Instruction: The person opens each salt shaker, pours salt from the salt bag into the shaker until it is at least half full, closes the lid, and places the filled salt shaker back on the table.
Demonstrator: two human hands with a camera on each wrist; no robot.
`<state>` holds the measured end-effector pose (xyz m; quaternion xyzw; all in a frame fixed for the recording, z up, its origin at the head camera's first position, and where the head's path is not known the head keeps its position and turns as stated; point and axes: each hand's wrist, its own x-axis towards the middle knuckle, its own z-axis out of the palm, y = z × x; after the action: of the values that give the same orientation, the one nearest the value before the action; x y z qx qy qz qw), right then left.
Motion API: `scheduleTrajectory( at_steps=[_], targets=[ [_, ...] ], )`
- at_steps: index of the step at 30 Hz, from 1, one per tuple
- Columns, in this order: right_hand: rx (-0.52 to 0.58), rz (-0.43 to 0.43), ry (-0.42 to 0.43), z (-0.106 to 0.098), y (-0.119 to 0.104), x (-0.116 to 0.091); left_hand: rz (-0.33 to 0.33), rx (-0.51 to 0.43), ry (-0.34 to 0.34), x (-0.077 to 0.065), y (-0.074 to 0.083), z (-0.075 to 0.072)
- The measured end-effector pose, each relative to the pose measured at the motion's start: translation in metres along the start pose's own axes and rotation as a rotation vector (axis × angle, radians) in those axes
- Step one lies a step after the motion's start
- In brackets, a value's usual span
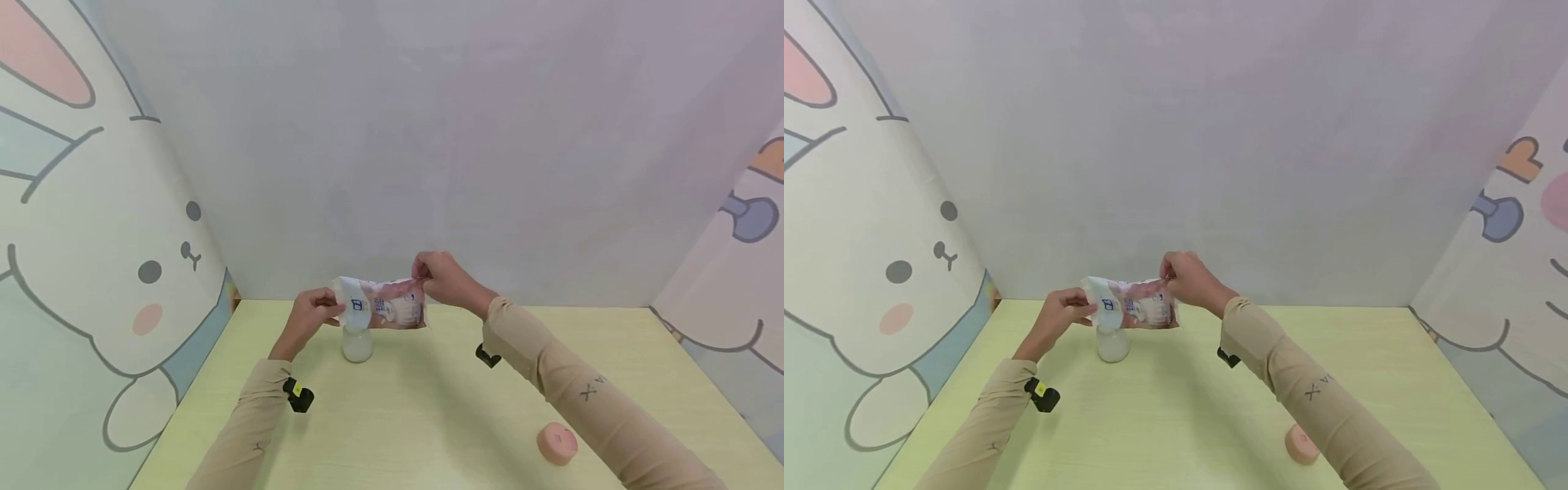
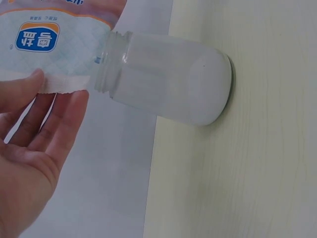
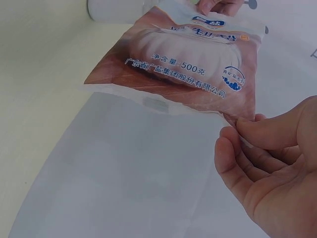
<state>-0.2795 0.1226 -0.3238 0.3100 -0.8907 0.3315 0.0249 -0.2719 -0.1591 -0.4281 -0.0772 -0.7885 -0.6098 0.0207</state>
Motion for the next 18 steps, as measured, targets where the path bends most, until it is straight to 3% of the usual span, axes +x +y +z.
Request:
scheduleTrajectory(
  at_steps=[18],
  targets=[
    [-0.007, -0.007, 0.004, 0.0004, -0.0026, -0.0009, 0.007, 0.014, 0.008, 0.0007, -0.0011, -0.0018]
  ],
)
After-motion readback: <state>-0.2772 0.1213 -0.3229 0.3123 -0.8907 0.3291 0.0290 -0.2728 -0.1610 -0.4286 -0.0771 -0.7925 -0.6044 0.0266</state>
